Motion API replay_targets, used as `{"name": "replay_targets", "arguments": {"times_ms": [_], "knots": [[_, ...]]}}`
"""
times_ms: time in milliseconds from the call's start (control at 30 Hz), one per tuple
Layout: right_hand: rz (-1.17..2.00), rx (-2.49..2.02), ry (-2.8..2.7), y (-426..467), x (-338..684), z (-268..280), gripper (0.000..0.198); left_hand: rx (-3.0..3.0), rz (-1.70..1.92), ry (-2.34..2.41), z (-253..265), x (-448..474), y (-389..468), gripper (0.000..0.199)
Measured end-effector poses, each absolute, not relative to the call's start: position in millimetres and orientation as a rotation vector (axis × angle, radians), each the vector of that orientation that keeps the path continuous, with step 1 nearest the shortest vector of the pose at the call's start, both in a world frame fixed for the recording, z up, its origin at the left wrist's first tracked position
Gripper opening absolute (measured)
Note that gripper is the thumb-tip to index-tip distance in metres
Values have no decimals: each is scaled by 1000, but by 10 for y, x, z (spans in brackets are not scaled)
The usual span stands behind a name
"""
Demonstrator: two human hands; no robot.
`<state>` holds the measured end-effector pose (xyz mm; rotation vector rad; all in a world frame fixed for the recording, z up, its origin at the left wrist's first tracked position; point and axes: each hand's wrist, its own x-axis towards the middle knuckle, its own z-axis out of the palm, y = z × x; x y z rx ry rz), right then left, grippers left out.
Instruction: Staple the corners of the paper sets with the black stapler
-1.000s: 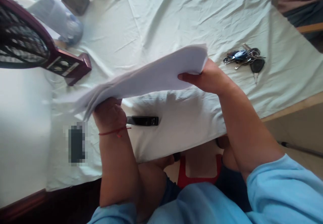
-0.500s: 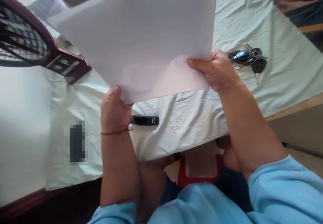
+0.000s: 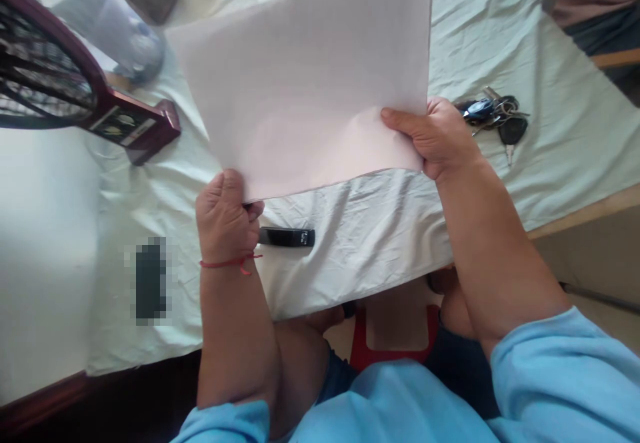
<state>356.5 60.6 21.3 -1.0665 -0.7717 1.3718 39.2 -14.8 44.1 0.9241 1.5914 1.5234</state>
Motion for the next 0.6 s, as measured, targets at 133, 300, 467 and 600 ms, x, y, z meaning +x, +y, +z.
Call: {"name": "replay_targets", "arguments": {"times_ms": [133, 300, 467, 600], "knots": [[1349, -1062, -774, 605, 3577, 241, 57, 1104, 1538, 1498, 438, 391, -159, 63], [1347, -1065, -785, 608, 3599, 252, 62, 1139, 1566, 1496, 451, 405, -160, 59], [1291, -1000, -778, 620, 3606, 251, 56, 983, 1528, 1463, 506, 436, -170, 65], [1284, -951, -742, 603, 3581, 265, 50, 1097, 1444, 1346, 502, 415, -191, 71]]}}
